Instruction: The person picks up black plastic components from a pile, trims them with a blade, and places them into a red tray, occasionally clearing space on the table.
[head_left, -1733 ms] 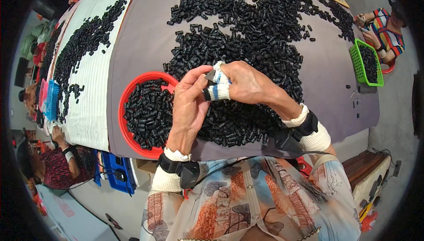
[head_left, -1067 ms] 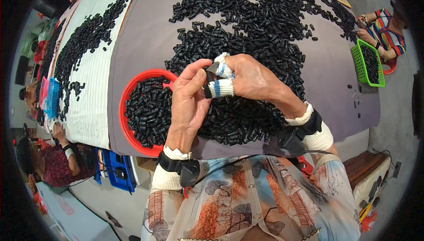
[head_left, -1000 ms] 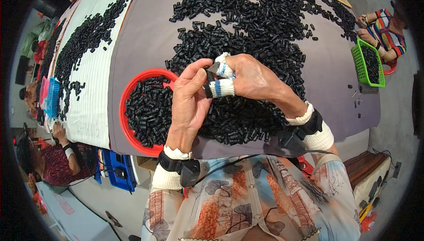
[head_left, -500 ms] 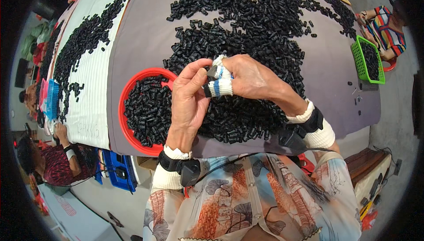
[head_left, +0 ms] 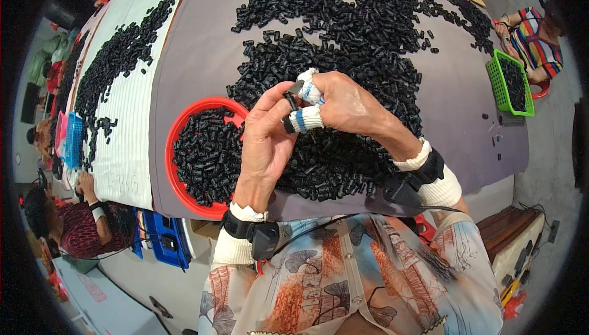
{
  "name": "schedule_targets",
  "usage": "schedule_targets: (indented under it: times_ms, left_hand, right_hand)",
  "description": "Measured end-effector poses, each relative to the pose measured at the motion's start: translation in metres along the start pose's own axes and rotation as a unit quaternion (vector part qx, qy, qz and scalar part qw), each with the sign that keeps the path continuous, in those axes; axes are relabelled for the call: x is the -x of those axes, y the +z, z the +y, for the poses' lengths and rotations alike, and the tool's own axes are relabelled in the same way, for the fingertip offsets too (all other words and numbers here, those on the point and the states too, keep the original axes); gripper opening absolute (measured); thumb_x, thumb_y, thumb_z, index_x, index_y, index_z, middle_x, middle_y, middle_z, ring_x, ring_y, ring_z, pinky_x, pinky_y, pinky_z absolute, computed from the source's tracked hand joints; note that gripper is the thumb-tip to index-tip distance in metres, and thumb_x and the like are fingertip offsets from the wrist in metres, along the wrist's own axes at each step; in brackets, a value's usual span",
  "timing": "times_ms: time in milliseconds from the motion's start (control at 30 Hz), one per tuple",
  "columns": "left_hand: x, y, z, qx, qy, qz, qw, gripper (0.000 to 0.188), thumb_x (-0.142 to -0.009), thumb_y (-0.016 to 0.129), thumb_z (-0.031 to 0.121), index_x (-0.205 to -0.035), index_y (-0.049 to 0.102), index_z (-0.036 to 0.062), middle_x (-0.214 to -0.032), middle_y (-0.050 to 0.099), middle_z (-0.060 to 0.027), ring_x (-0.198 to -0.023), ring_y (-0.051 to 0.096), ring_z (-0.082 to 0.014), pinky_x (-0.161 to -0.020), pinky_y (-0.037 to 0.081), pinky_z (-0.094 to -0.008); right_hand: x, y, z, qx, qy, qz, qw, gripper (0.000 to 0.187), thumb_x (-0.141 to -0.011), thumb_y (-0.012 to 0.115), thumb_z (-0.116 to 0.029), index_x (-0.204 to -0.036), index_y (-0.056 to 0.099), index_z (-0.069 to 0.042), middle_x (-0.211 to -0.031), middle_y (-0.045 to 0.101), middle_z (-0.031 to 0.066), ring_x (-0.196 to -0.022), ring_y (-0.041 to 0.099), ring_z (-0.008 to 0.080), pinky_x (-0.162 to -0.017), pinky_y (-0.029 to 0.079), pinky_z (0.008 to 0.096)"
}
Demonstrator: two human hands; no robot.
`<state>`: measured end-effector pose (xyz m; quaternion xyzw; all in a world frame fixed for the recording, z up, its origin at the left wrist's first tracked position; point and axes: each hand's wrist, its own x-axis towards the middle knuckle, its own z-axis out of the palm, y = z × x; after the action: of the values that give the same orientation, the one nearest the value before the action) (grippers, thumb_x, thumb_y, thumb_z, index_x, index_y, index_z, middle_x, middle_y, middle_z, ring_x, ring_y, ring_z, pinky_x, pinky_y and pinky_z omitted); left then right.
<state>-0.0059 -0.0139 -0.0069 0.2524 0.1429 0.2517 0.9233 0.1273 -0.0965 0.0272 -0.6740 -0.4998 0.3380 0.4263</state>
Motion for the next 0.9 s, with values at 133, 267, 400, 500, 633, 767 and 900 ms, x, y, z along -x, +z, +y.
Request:
schedule_targets:
  times_ms: [133,267,400,500,633,767,900]
  left_hand:
    - [-0.0023,0.0026,-0.0002,-0.072,0.006,0.009,0.997,0.024,-0.085,0.055,0.008,-0.107,0.053,-0.0014,-0.096,0.059,-0.0075,-0.086,0.058,-0.0141,-0.078,0.048,-0.0290]
    - [-0.0028,0.0029,-0.0009,-0.052,0.005,0.025,0.998,0.023,-0.086,0.054,0.010,-0.106,0.054,-0.0017,-0.094,0.058,-0.0061,-0.085,0.057,-0.0127,-0.077,0.048,-0.0277]
    - [-0.0029,-0.0013,-0.0043,-0.052,0.004,0.020,0.998,0.023,-0.087,0.054,0.013,-0.105,0.054,-0.0015,-0.091,0.058,-0.0049,-0.083,0.056,-0.0116,-0.076,0.048,-0.0271]
    - [-0.0019,-0.0039,-0.0023,-0.056,0.005,0.012,0.998,0.024,-0.088,0.053,0.015,-0.106,0.054,-0.0011,-0.089,0.058,-0.0043,-0.082,0.055,-0.0111,-0.076,0.047,-0.0273]
    - [-0.0014,-0.0023,-0.0006,-0.059,0.005,0.008,0.998,0.023,-0.088,0.053,0.014,-0.106,0.054,-0.0008,-0.090,0.058,-0.0049,-0.082,0.055,-0.0112,-0.076,0.047,-0.0277]
    - [-0.0012,-0.0004,0.0001,-0.065,0.006,0.004,0.998,0.022,-0.088,0.053,0.012,-0.106,0.055,-0.0014,-0.091,0.058,-0.0054,-0.081,0.056,-0.0116,-0.076,0.048,-0.0277]
    - [-0.0001,-0.0024,0.0014,-0.067,0.005,-0.010,0.998,0.021,-0.088,0.053,0.011,-0.105,0.055,-0.0020,-0.093,0.059,-0.0062,-0.083,0.057,-0.0121,-0.077,0.048,-0.0273]
  right_hand:
    - [-0.0002,0.0017,0.0040,-0.022,-0.013,0.001,1.000,0.037,-0.065,0.072,-0.030,-0.075,0.057,0.002,-0.065,0.057,0.0126,-0.058,0.054,0.0211,-0.057,0.042,0.0340]
    - [0.0001,0.0021,0.0047,-0.010,0.003,0.005,1.000,0.037,-0.065,0.071,-0.030,-0.075,0.057,0.003,-0.066,0.058,0.0140,-0.059,0.054,0.0240,-0.057,0.042,0.0352]
    - [0.0009,0.0023,0.0066,0.001,-0.005,-0.001,1.000,0.038,-0.065,0.071,-0.031,-0.074,0.057,0.003,-0.065,0.058,0.0148,-0.058,0.055,0.0251,-0.056,0.042,0.0356]
    - [-0.0005,0.0024,0.0053,0.021,-0.006,-0.014,1.000,0.038,-0.066,0.070,-0.032,-0.074,0.056,0.003,-0.063,0.057,0.0150,-0.056,0.055,0.0252,-0.055,0.042,0.0359]
    - [-0.0013,-0.0003,0.0036,0.041,-0.022,-0.027,0.999,0.036,-0.067,0.068,-0.031,-0.072,0.056,0.003,-0.061,0.057,0.0156,-0.054,0.054,0.0247,-0.054,0.041,0.0363]
    - [-0.0006,-0.0023,0.0012,0.071,-0.018,-0.035,0.997,0.034,-0.068,0.067,-0.029,-0.071,0.055,0.003,-0.061,0.057,0.0161,-0.054,0.055,0.0245,-0.053,0.041,0.0369]
    - [0.0003,-0.0005,0.0032,0.055,-0.021,-0.040,0.997,0.033,-0.069,0.066,-0.028,-0.071,0.055,0.003,-0.060,0.056,0.0162,-0.054,0.055,0.0246,-0.053,0.041,0.0371]
